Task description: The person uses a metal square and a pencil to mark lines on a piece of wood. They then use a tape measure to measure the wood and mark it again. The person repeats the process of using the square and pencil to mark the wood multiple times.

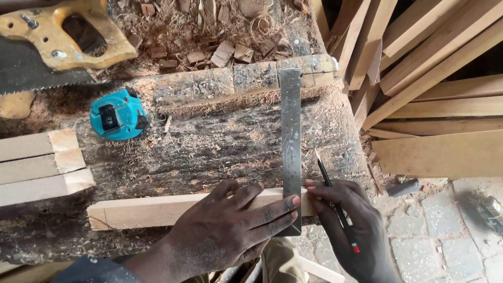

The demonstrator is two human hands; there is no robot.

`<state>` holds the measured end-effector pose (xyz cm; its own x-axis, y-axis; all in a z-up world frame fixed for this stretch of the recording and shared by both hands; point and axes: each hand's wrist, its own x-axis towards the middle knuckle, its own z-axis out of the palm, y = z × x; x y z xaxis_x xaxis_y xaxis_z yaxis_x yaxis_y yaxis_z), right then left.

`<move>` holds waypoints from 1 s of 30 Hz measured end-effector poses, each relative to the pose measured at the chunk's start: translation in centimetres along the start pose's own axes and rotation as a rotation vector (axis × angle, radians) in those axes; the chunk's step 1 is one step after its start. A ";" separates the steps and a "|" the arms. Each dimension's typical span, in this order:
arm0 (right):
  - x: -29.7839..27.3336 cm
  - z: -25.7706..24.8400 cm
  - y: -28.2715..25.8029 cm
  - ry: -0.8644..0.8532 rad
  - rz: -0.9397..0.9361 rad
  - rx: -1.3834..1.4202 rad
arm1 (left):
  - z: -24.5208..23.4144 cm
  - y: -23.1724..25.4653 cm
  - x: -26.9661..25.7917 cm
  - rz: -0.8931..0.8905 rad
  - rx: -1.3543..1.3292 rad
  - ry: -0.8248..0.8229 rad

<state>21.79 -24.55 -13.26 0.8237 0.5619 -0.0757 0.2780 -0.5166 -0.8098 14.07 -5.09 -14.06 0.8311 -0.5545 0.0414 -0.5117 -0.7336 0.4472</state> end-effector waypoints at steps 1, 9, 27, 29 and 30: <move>0.0 -0.2 -0.3 -0.034 0.001 0.011 | 0.1 0.1 0.0 -0.005 -0.002 0.003; -4.1 0.0 -1.0 0.182 0.167 -0.064 | 0.4 0.2 -0.2 -0.029 0.090 0.092; -7.4 0.2 1.6 0.102 0.008 -0.284 | 0.7 0.5 0.0 -0.065 0.147 0.031; -9.5 -0.1 4.5 0.059 -0.021 -0.260 | 0.6 0.5 0.0 -0.068 0.153 0.036; -10.6 -0.2 6.4 -0.012 -0.073 -0.207 | 0.6 0.5 0.1 -0.065 0.202 0.057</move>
<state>14.96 -33.93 -17.50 0.7922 0.6096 -0.0286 0.4335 -0.5952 -0.6766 13.71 -5.74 -14.34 0.8719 -0.4844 0.0715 -0.4850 -0.8343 0.2622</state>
